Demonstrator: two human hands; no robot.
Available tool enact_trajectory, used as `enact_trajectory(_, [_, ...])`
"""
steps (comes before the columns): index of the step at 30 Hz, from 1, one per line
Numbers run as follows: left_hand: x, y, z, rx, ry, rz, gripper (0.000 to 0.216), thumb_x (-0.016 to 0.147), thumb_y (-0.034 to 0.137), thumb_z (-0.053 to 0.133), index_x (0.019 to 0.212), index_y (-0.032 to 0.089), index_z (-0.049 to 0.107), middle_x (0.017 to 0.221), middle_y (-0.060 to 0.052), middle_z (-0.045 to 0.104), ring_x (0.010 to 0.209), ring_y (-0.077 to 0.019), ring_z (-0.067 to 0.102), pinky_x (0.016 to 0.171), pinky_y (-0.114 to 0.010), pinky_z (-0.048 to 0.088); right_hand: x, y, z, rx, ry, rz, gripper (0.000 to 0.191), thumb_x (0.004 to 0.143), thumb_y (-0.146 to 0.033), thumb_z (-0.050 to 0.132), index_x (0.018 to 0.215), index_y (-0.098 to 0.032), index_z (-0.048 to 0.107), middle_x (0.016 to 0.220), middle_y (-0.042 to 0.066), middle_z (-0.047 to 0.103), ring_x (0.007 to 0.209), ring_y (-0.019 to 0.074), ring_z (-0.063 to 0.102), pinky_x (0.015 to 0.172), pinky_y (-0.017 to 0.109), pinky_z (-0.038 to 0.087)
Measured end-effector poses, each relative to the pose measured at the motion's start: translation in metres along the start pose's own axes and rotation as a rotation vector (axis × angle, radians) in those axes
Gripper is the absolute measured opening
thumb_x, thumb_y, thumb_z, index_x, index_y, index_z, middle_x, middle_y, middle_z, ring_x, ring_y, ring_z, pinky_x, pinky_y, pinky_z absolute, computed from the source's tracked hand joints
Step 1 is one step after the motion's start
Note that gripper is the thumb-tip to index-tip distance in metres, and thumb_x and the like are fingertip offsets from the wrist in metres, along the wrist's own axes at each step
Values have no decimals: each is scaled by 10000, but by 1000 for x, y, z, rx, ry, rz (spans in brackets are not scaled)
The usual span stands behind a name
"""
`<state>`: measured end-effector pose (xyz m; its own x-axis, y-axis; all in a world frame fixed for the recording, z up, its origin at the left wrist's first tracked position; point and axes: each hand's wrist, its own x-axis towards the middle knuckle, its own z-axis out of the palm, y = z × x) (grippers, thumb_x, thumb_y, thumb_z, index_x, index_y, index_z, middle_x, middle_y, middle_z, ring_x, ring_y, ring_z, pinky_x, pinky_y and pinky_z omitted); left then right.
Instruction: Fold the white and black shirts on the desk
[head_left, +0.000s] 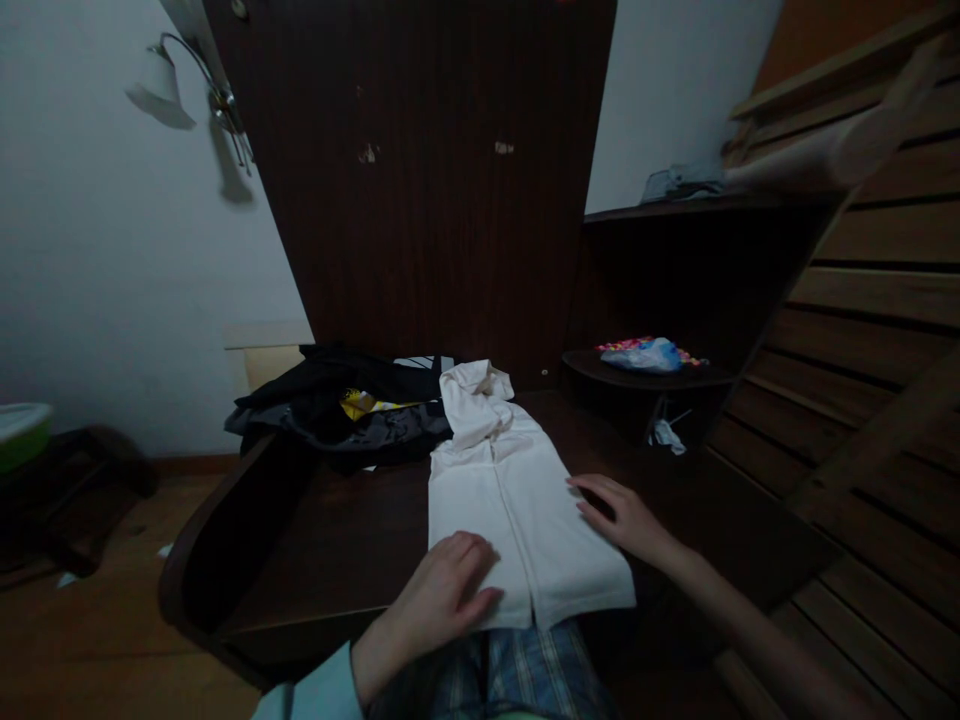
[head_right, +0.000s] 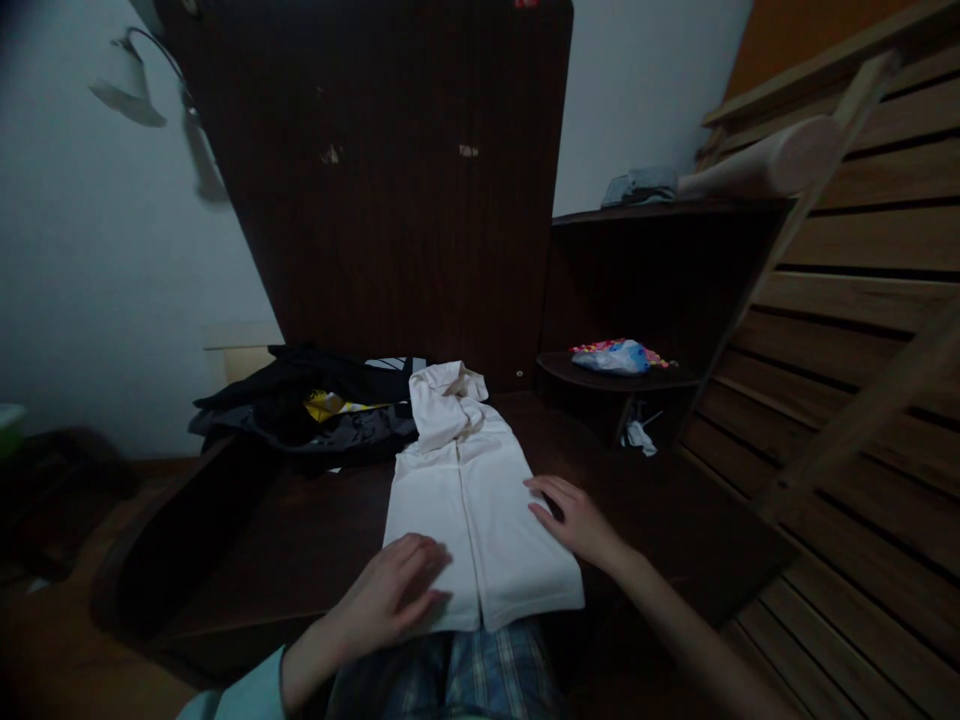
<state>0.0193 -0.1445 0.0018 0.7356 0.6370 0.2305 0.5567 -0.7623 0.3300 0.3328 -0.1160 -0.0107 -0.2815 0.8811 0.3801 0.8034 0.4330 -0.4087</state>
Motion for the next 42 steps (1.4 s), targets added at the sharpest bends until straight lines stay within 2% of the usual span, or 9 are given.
enact_trajectory(4, [-41, -3, 13, 190, -42, 32, 611, 738, 405, 550, 1282, 246, 322, 1274, -79, 442, 1143, -243, 409, 951, -389, 358, -72, 3, 2, -157, -29, -171, 410, 778, -383, 473, 1161, -246, 521, 1127, 75, 588, 1057, 224, 521, 914, 378, 410])
enact_trajectory(7, [-51, -18, 29, 375, -25, 76, 634, 773, 164, 479, 1337, 252, 205, 1344, -67, 374, 1197, -237, 365, 957, -397, 347, -100, 12, 23, -295, -47, -220, 571, 743, -339, 516, 1284, -220, 378, 1269, 79, 469, 1163, 237, 425, 962, 405, 357])
enact_trajectory(10, [-53, -33, 42, 458, 34, 145, 644, 757, 6, 346, 1341, 238, 201, 1333, -47, 397, 1217, -202, 349, 946, -344, 364, -104, 25, 46, -400, 8, -221, 546, 760, -186, 429, 1297, -247, 349, 1301, 58, 435, 1190, 214, 395, 967, 417, 333])
enact_trajectory(14, [-57, -44, 50, 406, 139, 243, 572, 765, 23, 324, 1315, 173, 268, 1278, -72, 464, 1242, -196, 311, 953, -340, 371, -102, 42, 60, -392, 73, -268, 505, 771, -152, 369, 1265, -252, 397, 1246, 64, 497, 1164, 199, 430, 937, 409, 363])
enact_trajectory(21, [-60, -35, 35, 475, 45, 264, 498, 828, 76, 383, 1290, 249, 318, 1338, -36, 389, 1243, -174, 310, 983, -332, 345, -107, 37, 45, -231, 81, -322, 392, 813, -287, 416, 1201, -277, 470, 1246, 53, 496, 1172, 204, 421, 968, 396, 368])
enact_trajectory(27, [-60, -38, 34, 429, 137, 292, 416, 851, 92, 377, 1247, 221, 371, 1273, -39, 471, 1225, -155, 340, 966, -303, 377, -96, 22, 32, -215, 240, -486, 331, 826, -271, 434, 1137, -215, 534, 1116, 75, 600, 1061, 189, 529, 867, 320, 467])
enact_trajectory(32, [-60, -24, 18, 177, 131, 262, 308, 857, 180, 387, 1160, 205, 430, 1176, -59, 552, 1139, -158, 451, 948, -291, 393, -84, 8, 8, -19, 172, -280, 250, 811, -241, 444, 970, -220, 637, 943, 65, 675, 881, 181, 624, 766, 289, 516])
enact_trajectory(39, [-59, 17, -24, -263, 136, 315, 262, 869, 318, 347, 1050, 207, 500, 938, -70, 643, 899, -161, 589, 806, -238, 444, -75, -37, -75, 388, -229, -39, 269, 787, -390, 496, 859, -209, 680, 869, 93, 675, 833, 222, 618, 746, 327, 492])
enact_trajectory(42, [-58, 23, -31, -347, 216, 238, 275, 859, 347, 351, 966, 204, 560, 830, -61, 652, 783, -159, 603, 729, -238, 448, -68, -53, -102, 442, -276, -1, 313, 767, -447, 503, 834, -204, 687, 846, 101, 674, 826, 235, 609, 754, 341, 477])
